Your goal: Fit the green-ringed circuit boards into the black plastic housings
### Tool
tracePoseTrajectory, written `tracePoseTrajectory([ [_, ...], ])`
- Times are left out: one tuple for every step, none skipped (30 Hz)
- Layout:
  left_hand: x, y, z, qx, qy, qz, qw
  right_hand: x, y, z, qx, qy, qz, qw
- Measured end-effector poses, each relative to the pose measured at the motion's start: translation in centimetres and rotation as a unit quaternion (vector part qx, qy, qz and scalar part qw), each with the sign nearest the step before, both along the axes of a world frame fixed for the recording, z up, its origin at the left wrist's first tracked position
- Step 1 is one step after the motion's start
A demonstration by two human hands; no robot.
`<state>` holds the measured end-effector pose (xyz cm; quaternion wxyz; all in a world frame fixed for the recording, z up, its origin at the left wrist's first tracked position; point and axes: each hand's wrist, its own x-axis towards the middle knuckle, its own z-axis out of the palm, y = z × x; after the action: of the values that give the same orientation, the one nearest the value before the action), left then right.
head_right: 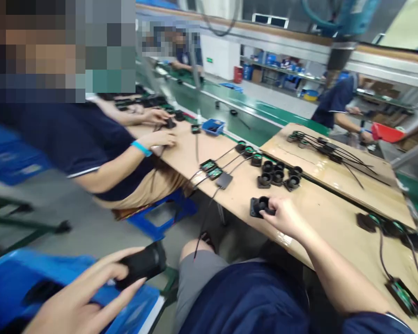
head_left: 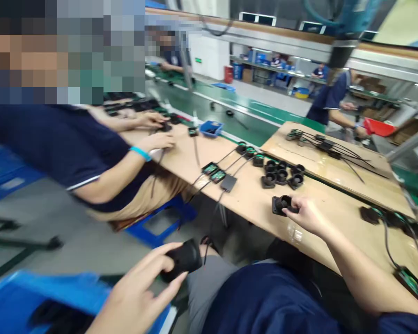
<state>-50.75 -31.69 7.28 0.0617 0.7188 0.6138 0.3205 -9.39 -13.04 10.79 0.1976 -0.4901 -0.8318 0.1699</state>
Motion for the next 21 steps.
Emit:
tracePoseTrajectory([
  [2.6, 3.3, 0.4, -0.007, -0.006, -0.055, 0.998, 3.4, 0.1, -1.0, 0.012, -0.022, -0.063, 0.998],
  [5.4, 6.4, 0.5, -0.016, -0.013, -0.113, 0.993, 6.5, 0.0, -2.1, 0.015, -0.041, -0.117, 0.992],
  [8.4, 9.3, 0.4, -0.028, -0.019, -0.168, 0.985, 9.0, -0.3, -3.1, 0.012, -0.055, -0.161, 0.985],
  [11.4, 12.0, 0.0, -0.038, -0.024, -0.216, 0.975, 11.1, -0.6, -3.9, 0.006, -0.061, -0.2, 0.978],
  [14.5, 14.5, -0.6, -0.046, -0.026, -0.255, 0.966, 12.6, -0.9, -4.7, -0.001, -0.06, -0.232, 0.971],
  [17.5, 16.8, -1.4, -0.054, -0.026, -0.286, 0.956, 13.9, -1.0, -5.3, -0.005, -0.052, -0.261, 0.964],
  [20.4, 18.9, -2.3, -0.06, -0.021, -0.308, 0.949, 14.8, -0.9, -6.0, -0.004, -0.044, -0.291, 0.956],
  [23.2, 20.9, -3.2, -0.063, -0.013, -0.323, 0.944, 15.5, -0.6, -6.6, 0.002, -0.034, -0.319, 0.947],
  [25.6, 22.6, -4.1, -0.065, 0.0, -0.334, 0.94, 16.1, -0.1, -7.3, 0.011, -0.02, -0.344, 0.939],
  [27.8, 24.2, -4.9, -0.066, 0.015, -0.342, 0.937, 16.5, 0.3, -8.0, 0.026, 0.007, -0.362, 0.932],
  [29.6, 25.6, -5.5, -0.067, 0.031, -0.349, 0.934, 16.8, 0.7, -8.7, 0.042, 0.043, -0.374, 0.925],
  [31.0, 26.8, -5.9, -0.068, 0.047, -0.351, 0.933, 16.9, 1.0, -9.5, 0.057, 0.085, -0.382, 0.919],
  [32.1, 27.8, -6.2, -0.067, 0.062, -0.348, 0.933, 17.0, 1.1, -10.1, 0.068, 0.128, -0.385, 0.911],
  [32.9, 28.6, -6.4, -0.067, 0.075, -0.345, 0.933, 16.9, 1.1, -10.5, 0.075, 0.167, -0.386, 0.904],
  [33.6, 29.3, -6.5, -0.067, 0.083, -0.342, 0.934, 16.9, 1.0, -10.8, 0.077, 0.197, -0.388, 0.897],
  [34.1, 30.0, -6.5, -0.066, 0.086, -0.341, 0.934, 16.9, 0.9, -10.9, 0.077, 0.222, -0.389, 0.891],
  [34.5, 30.5, -6.4, -0.062, 0.084, -0.341, 0.934, 16.9, 0.7, -10.9, 0.079, 0.246, -0.387, 0.885],
  [35.0, 30.8, -6.2, -0.052, 0.078, -0.342, 0.935, 16.9, 0.5, -10.7, 0.085, 0.273, -0.382, 0.879],
  [35.4, 31.0, -5.9, -0.035, 0.068, -0.343, 0.936, 16.8, 0.2, -10.5, 0.091, 0.305, -0.38, 0.869],
  [35.9, 31.0, -5.4, -0.01, 0.059, -0.342, 0.938, 16.8, 0.1, -10.2, 0.09, 0.344, -0.381, 0.853],
  [36.5, 30.8, -4.8, 0.018, 0.054, -0.338, 0.939, 16.7, -0.1, -9.8, 0.077, 0.392, -0.384, 0.832],
])
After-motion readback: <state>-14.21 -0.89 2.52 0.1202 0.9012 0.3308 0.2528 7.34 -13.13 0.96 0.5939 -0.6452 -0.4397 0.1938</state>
